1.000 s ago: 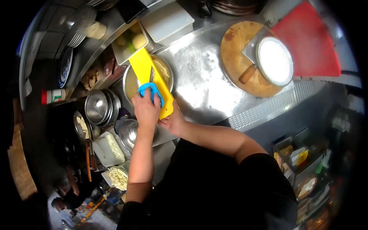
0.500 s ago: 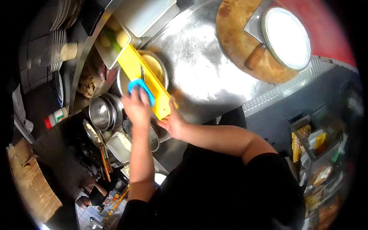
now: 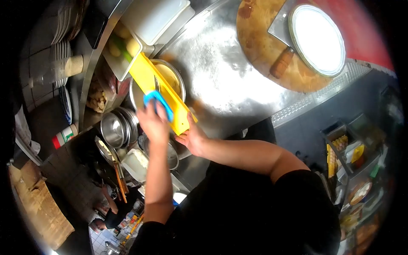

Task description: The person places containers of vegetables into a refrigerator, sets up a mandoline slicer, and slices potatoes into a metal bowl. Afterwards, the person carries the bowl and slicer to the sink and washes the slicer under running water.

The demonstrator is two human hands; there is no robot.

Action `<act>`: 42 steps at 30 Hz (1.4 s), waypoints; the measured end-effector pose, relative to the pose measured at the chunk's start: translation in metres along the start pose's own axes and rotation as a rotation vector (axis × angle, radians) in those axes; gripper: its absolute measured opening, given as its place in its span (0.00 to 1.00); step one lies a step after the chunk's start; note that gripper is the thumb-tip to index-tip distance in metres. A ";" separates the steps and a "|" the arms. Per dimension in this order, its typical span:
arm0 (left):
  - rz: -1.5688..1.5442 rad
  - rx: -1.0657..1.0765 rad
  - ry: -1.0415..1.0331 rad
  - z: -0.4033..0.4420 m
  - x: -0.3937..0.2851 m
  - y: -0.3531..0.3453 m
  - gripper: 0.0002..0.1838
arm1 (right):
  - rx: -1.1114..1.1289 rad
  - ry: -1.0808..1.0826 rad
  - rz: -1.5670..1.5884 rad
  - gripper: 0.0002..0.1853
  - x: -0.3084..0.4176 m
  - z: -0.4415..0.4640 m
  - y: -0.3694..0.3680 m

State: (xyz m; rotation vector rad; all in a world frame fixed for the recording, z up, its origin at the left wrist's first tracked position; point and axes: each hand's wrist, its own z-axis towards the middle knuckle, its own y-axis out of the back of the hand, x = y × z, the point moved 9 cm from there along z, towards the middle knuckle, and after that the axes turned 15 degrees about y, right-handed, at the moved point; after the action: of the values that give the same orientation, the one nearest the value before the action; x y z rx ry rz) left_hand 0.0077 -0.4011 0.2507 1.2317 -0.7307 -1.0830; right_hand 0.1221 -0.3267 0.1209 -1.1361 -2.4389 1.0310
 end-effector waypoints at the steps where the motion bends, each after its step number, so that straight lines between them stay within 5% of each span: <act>1: -0.004 0.022 -0.027 -0.022 -0.010 0.005 0.15 | 0.056 0.021 0.027 0.42 0.001 0.000 -0.004; 11: 0.113 -0.120 -0.039 0.106 -0.006 -0.024 0.12 | -0.121 -0.036 -0.038 0.42 -0.003 -0.001 0.007; 17: 0.026 0.016 -0.085 -0.027 -0.029 0.010 0.12 | -0.014 -0.007 0.020 0.41 0.003 -0.001 -0.003; 24: 0.131 -0.165 0.009 0.107 0.004 -0.026 0.13 | -0.114 0.006 0.002 0.39 -0.004 -0.002 0.008; 32: 0.076 0.069 -0.028 -0.037 -0.021 0.004 0.14 | -0.014 0.020 0.012 0.37 0.001 0.002 0.002; 38: 0.159 -0.163 0.012 0.092 0.003 -0.023 0.12 | -0.132 0.015 -0.011 0.38 -0.003 0.001 0.008; 42: 0.185 0.075 0.139 0.053 0.011 -0.023 0.13 | -0.111 0.026 -0.009 0.38 0.005 -0.006 -0.001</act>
State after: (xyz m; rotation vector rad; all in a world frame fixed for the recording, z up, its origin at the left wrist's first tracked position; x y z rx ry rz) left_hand -0.0419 -0.4301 0.2388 1.2630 -0.7680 -0.8162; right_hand 0.1214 -0.3202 0.1255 -1.1644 -2.5050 0.8827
